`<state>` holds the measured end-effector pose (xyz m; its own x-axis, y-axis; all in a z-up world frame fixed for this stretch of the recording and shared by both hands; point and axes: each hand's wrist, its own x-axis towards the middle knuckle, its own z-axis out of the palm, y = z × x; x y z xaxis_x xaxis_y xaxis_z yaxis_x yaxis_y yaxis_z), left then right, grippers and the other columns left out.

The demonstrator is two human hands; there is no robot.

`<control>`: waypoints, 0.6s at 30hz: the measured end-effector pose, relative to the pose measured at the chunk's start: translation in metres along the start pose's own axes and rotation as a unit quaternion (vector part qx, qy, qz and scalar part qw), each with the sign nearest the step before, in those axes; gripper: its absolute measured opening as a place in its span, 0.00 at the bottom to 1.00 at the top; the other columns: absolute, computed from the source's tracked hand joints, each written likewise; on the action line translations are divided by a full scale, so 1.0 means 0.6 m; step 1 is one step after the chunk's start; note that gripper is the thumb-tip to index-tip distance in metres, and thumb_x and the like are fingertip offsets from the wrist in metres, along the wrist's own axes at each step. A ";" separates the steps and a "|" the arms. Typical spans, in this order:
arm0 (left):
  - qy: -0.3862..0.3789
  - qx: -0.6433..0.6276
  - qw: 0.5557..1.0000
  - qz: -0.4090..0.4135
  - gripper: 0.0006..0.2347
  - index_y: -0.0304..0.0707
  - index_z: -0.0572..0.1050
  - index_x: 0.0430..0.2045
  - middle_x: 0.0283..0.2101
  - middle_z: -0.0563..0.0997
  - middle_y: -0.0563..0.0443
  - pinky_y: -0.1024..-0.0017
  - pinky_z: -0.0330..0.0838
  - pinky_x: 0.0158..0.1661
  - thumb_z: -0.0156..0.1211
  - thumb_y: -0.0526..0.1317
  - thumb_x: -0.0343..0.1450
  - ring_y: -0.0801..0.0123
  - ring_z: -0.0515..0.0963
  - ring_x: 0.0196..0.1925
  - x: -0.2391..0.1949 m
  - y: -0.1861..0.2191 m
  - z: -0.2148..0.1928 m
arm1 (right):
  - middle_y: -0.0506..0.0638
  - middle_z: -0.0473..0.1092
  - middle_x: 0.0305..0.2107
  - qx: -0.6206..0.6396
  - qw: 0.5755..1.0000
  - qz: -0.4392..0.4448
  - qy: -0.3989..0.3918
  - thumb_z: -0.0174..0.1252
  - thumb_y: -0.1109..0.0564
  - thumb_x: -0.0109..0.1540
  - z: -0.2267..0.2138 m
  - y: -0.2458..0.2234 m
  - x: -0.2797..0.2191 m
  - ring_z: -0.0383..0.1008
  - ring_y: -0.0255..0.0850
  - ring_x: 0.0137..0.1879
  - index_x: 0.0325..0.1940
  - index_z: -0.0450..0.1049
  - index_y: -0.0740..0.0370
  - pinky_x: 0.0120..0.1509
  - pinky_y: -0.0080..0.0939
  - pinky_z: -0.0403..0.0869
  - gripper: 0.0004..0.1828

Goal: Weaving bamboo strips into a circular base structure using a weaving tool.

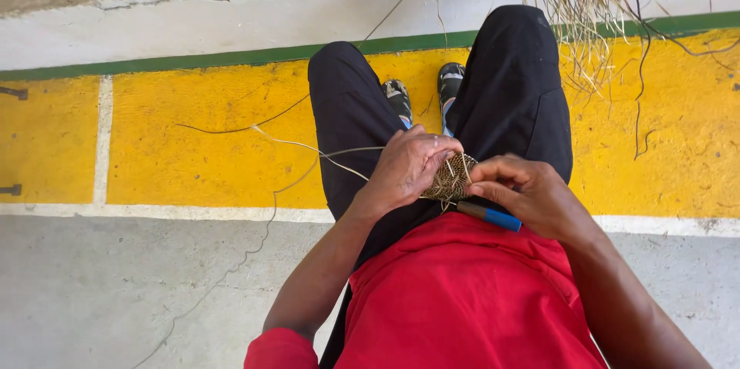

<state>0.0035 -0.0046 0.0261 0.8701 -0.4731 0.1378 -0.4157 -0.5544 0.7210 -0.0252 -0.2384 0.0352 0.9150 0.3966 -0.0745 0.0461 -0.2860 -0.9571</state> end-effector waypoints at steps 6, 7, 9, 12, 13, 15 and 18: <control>0.023 -0.054 0.998 -0.034 0.07 0.43 0.81 0.43 0.35 0.84 0.52 0.64 0.71 0.43 0.59 0.38 0.73 0.60 0.76 0.37 -0.008 -0.014 0.012 | 0.47 0.76 0.34 -0.045 0.997 0.026 0.053 0.66 0.60 0.62 0.015 0.007 0.029 0.74 0.34 0.40 0.42 0.78 0.62 0.47 0.36 0.74 0.06; 0.027 -0.058 0.997 -0.044 0.08 0.43 0.82 0.43 0.35 0.84 0.53 0.64 0.72 0.43 0.59 0.38 0.73 0.61 0.77 0.37 -0.006 -0.014 0.010 | 0.46 0.75 0.34 0.027 0.995 0.062 0.075 0.66 0.60 0.62 0.019 0.013 0.032 0.75 0.33 0.41 0.42 0.77 0.60 0.48 0.35 0.75 0.06; 0.025 -0.067 0.996 -0.045 0.08 0.44 0.82 0.43 0.35 0.83 0.53 0.65 0.72 0.43 0.60 0.38 0.73 0.62 0.76 0.36 -0.004 -0.013 0.007 | 0.46 0.76 0.35 0.047 0.993 0.067 0.082 0.66 0.60 0.62 0.021 0.023 0.031 0.75 0.34 0.42 0.42 0.77 0.59 0.49 0.36 0.75 0.06; 0.017 -0.078 0.996 -0.044 0.08 0.44 0.82 0.44 0.34 0.83 0.53 0.66 0.72 0.43 0.60 0.38 0.74 0.63 0.76 0.36 -0.006 -0.016 0.011 | 0.46 0.76 0.38 -0.003 0.996 -0.008 0.093 0.68 0.61 0.60 0.021 0.029 0.026 0.75 0.36 0.47 0.41 0.76 0.59 0.53 0.37 0.74 0.07; 0.010 -0.079 0.996 -0.037 0.08 0.44 0.82 0.45 0.33 0.82 0.52 0.66 0.72 0.43 0.59 0.38 0.75 0.63 0.76 0.36 -0.004 -0.018 0.011 | 0.46 0.75 0.40 -0.073 0.988 -0.089 0.099 0.69 0.62 0.60 0.019 0.028 0.026 0.75 0.37 0.50 0.40 0.76 0.60 0.56 0.38 0.73 0.08; 0.006 -0.080 0.995 -0.055 0.08 0.44 0.82 0.44 0.32 0.81 0.51 0.66 0.73 0.42 0.60 0.38 0.74 0.64 0.76 0.36 -0.003 -0.010 0.007 | 0.47 0.75 0.40 -0.085 0.986 -0.104 0.096 0.69 0.62 0.59 0.020 0.033 0.029 0.75 0.39 0.51 0.40 0.76 0.60 0.58 0.39 0.72 0.09; 0.014 -0.091 0.994 -0.054 0.08 0.44 0.82 0.44 0.32 0.81 0.52 0.67 0.73 0.43 0.60 0.37 0.74 0.65 0.76 0.36 -0.005 -0.016 0.012 | 0.47 0.75 0.41 -0.107 0.982 -0.132 0.083 0.69 0.62 0.58 0.018 0.038 0.031 0.74 0.40 0.51 0.41 0.78 0.58 0.59 0.41 0.72 0.09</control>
<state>0.0032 -0.0029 0.0138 0.9154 -0.3964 0.0697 -0.2666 -0.4675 0.8428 -0.0114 -0.2283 0.0088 0.9117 0.3389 0.2321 0.3573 -0.3756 -0.8551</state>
